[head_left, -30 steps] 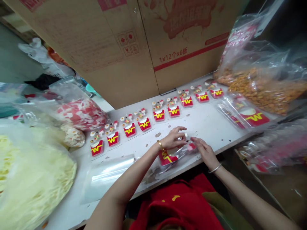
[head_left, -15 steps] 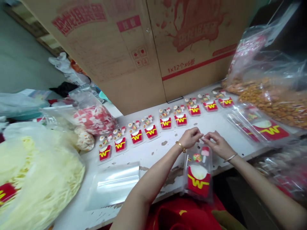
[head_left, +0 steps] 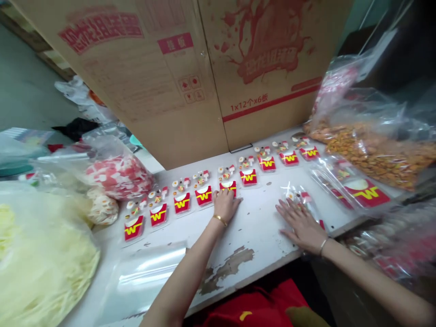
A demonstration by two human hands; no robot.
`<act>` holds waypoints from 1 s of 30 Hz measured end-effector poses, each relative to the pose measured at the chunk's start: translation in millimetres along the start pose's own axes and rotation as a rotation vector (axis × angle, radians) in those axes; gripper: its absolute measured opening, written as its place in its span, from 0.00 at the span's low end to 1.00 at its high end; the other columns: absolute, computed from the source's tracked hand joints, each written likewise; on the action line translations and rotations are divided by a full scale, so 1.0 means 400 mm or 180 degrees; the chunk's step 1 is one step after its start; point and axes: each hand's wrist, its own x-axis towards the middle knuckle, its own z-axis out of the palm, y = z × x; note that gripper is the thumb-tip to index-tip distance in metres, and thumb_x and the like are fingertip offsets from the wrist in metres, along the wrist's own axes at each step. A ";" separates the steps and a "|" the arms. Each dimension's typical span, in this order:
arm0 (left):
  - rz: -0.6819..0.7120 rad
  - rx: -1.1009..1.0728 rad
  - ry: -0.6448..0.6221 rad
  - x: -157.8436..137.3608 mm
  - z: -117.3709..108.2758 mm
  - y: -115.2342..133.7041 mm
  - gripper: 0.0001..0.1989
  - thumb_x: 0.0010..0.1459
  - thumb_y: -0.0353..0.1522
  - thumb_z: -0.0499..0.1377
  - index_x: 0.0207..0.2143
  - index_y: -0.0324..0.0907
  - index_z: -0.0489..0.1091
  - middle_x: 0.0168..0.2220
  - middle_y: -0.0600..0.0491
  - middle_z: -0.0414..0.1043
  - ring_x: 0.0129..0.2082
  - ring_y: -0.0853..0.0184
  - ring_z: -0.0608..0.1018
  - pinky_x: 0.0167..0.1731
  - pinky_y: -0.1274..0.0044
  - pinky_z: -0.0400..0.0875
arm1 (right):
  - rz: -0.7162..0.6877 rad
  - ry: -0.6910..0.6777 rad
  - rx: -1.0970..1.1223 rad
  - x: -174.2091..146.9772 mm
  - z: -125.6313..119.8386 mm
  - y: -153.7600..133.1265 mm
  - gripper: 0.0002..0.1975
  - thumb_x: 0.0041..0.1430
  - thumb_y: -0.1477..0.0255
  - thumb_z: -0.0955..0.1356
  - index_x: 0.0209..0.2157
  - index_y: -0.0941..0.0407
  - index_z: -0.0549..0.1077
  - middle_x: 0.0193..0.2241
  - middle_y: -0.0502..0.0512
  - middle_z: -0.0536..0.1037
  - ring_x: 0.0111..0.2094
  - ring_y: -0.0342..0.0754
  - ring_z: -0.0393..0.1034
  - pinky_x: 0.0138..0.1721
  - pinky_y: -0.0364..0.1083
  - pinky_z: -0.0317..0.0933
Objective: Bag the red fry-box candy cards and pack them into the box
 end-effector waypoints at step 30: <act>-0.1173 -0.1166 0.0136 -0.649 -0.134 -0.289 0.09 0.60 0.34 0.53 0.29 0.41 0.67 0.30 0.53 0.68 0.33 0.68 0.70 0.35 0.75 0.62 | -0.2361 -0.0949 0.0929 0.282 -0.035 -0.388 0.44 0.44 0.54 0.69 0.61 0.57 0.57 0.50 0.65 0.67 0.52 0.61 0.59 0.54 0.59 0.48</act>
